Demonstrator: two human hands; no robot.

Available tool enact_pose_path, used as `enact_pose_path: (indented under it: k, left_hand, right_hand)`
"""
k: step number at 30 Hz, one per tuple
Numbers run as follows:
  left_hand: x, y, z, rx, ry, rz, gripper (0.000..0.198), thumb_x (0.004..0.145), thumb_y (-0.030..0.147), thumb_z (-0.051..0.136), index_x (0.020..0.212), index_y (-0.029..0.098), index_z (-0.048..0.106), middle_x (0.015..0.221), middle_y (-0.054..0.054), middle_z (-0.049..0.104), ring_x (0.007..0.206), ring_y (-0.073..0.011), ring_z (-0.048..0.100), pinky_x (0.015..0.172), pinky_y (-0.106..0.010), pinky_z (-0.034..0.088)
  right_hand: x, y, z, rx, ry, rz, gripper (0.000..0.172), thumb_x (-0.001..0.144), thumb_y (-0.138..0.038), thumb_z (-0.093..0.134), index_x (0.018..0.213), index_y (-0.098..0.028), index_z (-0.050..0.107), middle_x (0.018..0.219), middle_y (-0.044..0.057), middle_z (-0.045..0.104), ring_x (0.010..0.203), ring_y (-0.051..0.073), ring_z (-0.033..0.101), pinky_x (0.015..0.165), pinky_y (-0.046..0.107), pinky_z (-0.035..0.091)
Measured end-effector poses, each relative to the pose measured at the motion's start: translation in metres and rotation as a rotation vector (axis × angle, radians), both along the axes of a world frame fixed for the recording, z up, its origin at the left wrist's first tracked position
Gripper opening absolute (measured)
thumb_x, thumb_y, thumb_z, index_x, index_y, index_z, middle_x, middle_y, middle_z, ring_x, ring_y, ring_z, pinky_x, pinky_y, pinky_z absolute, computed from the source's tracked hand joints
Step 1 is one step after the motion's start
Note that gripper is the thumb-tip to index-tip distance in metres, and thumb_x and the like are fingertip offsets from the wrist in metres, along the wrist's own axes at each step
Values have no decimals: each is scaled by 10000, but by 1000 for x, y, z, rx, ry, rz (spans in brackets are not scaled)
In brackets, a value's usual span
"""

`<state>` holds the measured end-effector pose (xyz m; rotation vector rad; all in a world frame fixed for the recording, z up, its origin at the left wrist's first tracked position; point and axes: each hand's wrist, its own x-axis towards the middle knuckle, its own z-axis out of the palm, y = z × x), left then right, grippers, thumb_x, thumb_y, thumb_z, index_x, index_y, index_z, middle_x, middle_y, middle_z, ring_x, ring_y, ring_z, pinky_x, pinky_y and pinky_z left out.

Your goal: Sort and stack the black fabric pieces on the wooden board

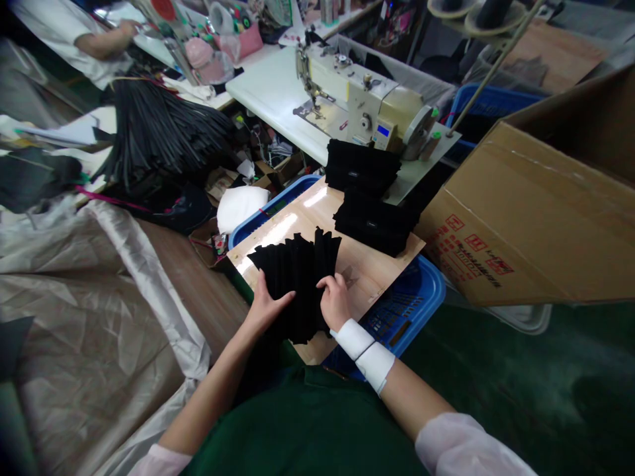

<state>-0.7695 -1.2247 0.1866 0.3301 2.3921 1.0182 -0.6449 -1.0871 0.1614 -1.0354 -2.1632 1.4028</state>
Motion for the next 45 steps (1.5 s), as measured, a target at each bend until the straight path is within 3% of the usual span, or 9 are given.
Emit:
enact_pose_path:
  k: [4, 7, 12, 19, 25, 29, 36, 41, 45]
  left_hand:
    - [7, 2, 1, -39, 49, -47, 1281, 619, 559, 788, 1522, 55, 32, 1561, -283, 186, 1478, -348, 167, 1200, -484, 198]
    - [9, 3, 2, -24, 45, -45, 1277, 619, 573, 786, 1528, 95, 28, 1560, -266, 193, 1477, -355, 169, 1195, -495, 206]
    - [8, 2, 0, -20, 47, -29, 1286, 588, 523, 819, 1528, 116, 42, 1557, -251, 211, 1472, -364, 179, 1194, -497, 213]
    - [8, 3, 0, -57, 93, -69, 1191, 665, 429, 765, 1522, 60, 25, 1539, -279, 233, 1466, -361, 199, 1193, -502, 207]
    - [10, 6, 4, -68, 77, -66, 1272, 616, 545, 794, 1523, 79, 35, 1540, -280, 227, 1463, -375, 201, 1184, -504, 231]
    - [12, 7, 5, -65, 72, -54, 1242, 641, 536, 776, 1525, 82, 31, 1517, -272, 273, 1454, -375, 227, 1174, -517, 243]
    - [11, 7, 7, -51, 44, -36, 1281, 608, 525, 807, 1525, 80, 33, 1540, -275, 235, 1467, -376, 187, 1185, -514, 221]
    - [2, 3, 0, 7, -20, 19, 1136, 676, 454, 766, 1519, 77, 105, 1570, -252, 201, 1479, -336, 173, 1208, -467, 183]
    - [0, 1, -3, 23, -17, 33, 1112, 664, 397, 773, 1515, 85, 129, 1563, -236, 230, 1476, -333, 185, 1214, -453, 174]
  right_hand:
    - [-8, -6, 11, -4, -89, 13, 212, 856, -338, 535, 884, -188, 683, 1017, 105, 564, 1025, 262, 579, 989, 432, 455]
    - [-12, -11, 15, 3, -148, 6, 400, 757, -510, 677, 949, -160, 684, 1054, 128, 558, 1074, 304, 566, 1000, 449, 450]
    - [-9, -7, 3, 8, -111, -12, 251, 859, -410, 551, 867, -188, 667, 999, 104, 564, 1012, 264, 577, 964, 420, 470]
    - [-6, 0, -4, 41, -102, 10, 311, 911, -339, 412, 674, -211, 567, 886, 84, 552, 892, 231, 568, 893, 400, 488]
    - [-12, -7, 8, -4, -111, 12, 324, 871, -470, 542, 830, -178, 677, 980, 115, 586, 965, 269, 605, 927, 428, 486]
    - [-15, -11, 13, 1, -160, 27, 405, 751, -551, 676, 894, -172, 683, 1057, 129, 589, 1037, 300, 597, 956, 435, 482]
    - [-11, -2, 2, -5, -169, 4, 164, 811, -304, 561, 879, -170, 625, 1019, 127, 594, 1007, 287, 601, 953, 453, 482]
    - [2, 6, -2, -4, 22, -81, 482, 784, -165, 502, 1263, -180, 450, 1294, 138, 508, 1275, 252, 466, 1092, 463, 382]
    - [5, 7, 1, 86, 6, 37, 261, 810, -107, 433, 978, -201, 608, 1321, 125, 469, 1275, 254, 465, 1087, 452, 383]
